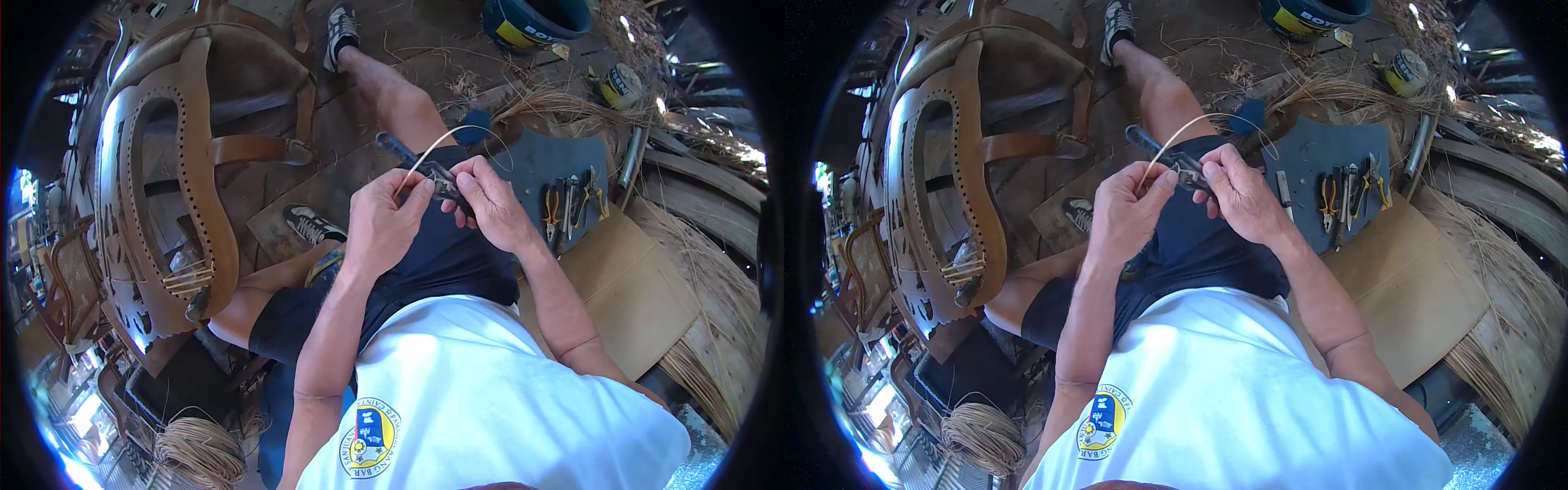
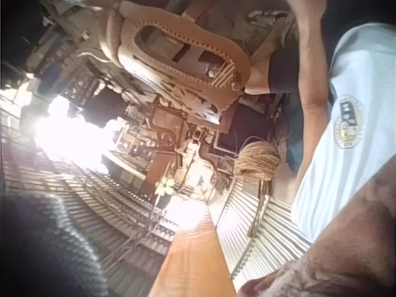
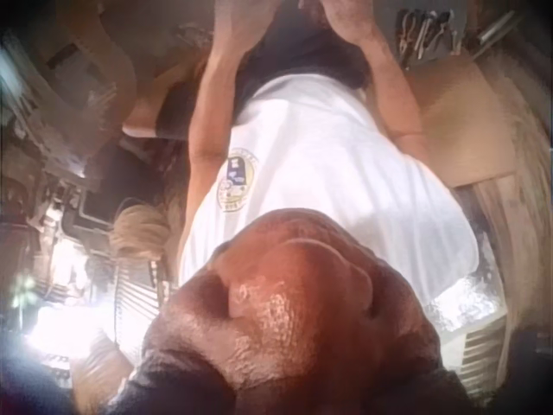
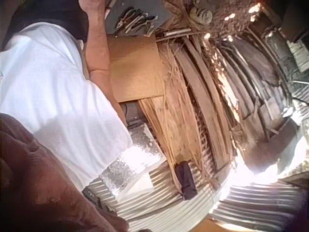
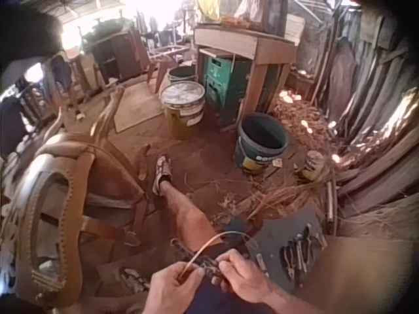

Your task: Weaving and securing rattan strips onto a wooden chair frame in a workshop.

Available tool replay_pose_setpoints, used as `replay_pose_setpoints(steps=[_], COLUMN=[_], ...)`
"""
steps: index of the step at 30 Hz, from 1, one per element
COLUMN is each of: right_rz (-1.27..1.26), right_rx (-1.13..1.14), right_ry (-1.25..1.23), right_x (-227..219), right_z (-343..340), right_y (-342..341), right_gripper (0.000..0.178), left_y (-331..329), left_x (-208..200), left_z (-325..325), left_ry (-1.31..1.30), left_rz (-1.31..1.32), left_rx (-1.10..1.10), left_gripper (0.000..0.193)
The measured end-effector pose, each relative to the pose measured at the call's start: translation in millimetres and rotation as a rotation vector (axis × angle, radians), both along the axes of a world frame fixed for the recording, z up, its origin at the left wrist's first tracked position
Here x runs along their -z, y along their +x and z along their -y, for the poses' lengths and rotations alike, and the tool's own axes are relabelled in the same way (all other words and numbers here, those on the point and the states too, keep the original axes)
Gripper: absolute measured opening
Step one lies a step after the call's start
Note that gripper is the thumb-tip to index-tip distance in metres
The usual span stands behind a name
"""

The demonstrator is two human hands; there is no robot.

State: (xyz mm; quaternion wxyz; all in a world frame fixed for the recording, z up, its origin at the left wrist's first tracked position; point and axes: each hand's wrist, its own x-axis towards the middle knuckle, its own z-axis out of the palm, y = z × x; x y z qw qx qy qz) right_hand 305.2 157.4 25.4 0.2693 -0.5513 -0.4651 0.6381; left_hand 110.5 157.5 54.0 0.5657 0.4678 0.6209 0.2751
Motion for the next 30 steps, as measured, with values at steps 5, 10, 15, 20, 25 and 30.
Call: replay_pose_setpoints(steps=[5, 10, 15, 20, 25, 30], right_rz=[0.069, 0.055, -0.044, -0.139, -0.232, -0.113], right_rx=[-0.071, -0.236, -0.213, -0.105, -0.154, -0.059], right_ry=[0.189, 0.301, 0.281, 0.061, -0.072, 0.064], right_x=[4, 13, 28, 32, 27, 31], right_z=[5, -2, -4, -8, -8, -1], right_y=[-21, -33, -37, -28, -32, -49], right_gripper=[0.02, 0.015, 0.01, 0.009, 0.013, 0.017], left_y=[-2, -21, -31, -39, -33, -31], left_x=[10, 29, 21, 21, 31, 26], left_z=[15, 27, 38, 49, 53, 56], left_ry=[0.036, 0.022, -0.048, -0.051, 0.055, 0.115], left_rz=[-0.073, 0.032, 0.249, 0.224, 0.069, -0.119], left_rx=[-0.041, -0.085, -0.156, -0.185, -0.115, -0.029], left_gripper=[0.019, 0.02, 0.026, 0.022, 0.021, 0.02])
